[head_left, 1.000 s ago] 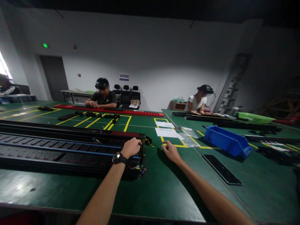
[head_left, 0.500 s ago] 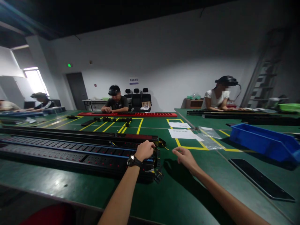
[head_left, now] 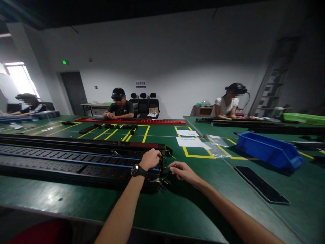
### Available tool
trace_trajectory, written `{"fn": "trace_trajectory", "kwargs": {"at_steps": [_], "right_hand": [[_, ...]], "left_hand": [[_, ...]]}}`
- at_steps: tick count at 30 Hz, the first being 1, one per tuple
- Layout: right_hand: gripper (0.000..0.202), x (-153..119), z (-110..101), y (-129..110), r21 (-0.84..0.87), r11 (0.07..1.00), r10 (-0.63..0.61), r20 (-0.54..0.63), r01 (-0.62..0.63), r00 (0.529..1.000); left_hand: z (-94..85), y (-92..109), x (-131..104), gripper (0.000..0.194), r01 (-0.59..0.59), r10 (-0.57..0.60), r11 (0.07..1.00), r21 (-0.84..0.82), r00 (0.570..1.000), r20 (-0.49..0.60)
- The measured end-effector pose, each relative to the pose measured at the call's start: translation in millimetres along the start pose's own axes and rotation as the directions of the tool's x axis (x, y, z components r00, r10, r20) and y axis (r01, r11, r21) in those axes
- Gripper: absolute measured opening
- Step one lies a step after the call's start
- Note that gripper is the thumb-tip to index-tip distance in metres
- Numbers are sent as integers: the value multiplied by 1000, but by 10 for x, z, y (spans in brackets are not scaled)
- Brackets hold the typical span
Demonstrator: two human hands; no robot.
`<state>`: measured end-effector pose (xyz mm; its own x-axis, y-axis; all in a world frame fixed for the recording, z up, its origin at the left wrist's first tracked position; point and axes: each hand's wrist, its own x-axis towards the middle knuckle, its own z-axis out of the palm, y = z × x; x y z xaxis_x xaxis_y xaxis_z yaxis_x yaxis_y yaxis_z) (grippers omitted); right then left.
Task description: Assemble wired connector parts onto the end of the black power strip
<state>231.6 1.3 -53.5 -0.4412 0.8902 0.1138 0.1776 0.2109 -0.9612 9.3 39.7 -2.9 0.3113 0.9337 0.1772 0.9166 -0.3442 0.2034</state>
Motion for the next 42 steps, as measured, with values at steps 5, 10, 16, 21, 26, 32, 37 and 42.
{"fn": "trace_trajectory", "kwargs": {"at_steps": [5,10,16,21,26,32,37,42], "right_hand": [[51,-44,-12,-35,-51,998,-30,108,36,994],[53,-62,-19,-76,-47,996,-61,199,72,978],[48,-66,15,-83,16,988,-154,238,155,959],[50,-55,-96,-105,6,994,-103,317,106,943],[44,31,-542,-9,-170,985,10,179,21,984],[24,-61,-1284,267,-462,864,12,-382,-202,924],[41,-169,-1436,309,-529,812,74,-327,-247,942],[37,-80,-956,49,-558,827,-43,-182,-67,982]], "left_hand": [[15,-10,21,38,-4,4,1000,15,1000,-11],[9,-15,40,38,1,0,1000,20,1000,-5],[-29,4,28,38,-6,7,1000,11,1000,-12],[-18,-10,42,38,3,-3,1000,11,1000,-3],[-10,-41,68,38,-7,7,1000,7,1000,7],[-17,-70,88,38,-26,26,1000,5,1000,11],[-9,-87,101,40,-35,35,999,22,999,11],[14,-84,103,39,-22,22,1000,5,1000,6]]}}
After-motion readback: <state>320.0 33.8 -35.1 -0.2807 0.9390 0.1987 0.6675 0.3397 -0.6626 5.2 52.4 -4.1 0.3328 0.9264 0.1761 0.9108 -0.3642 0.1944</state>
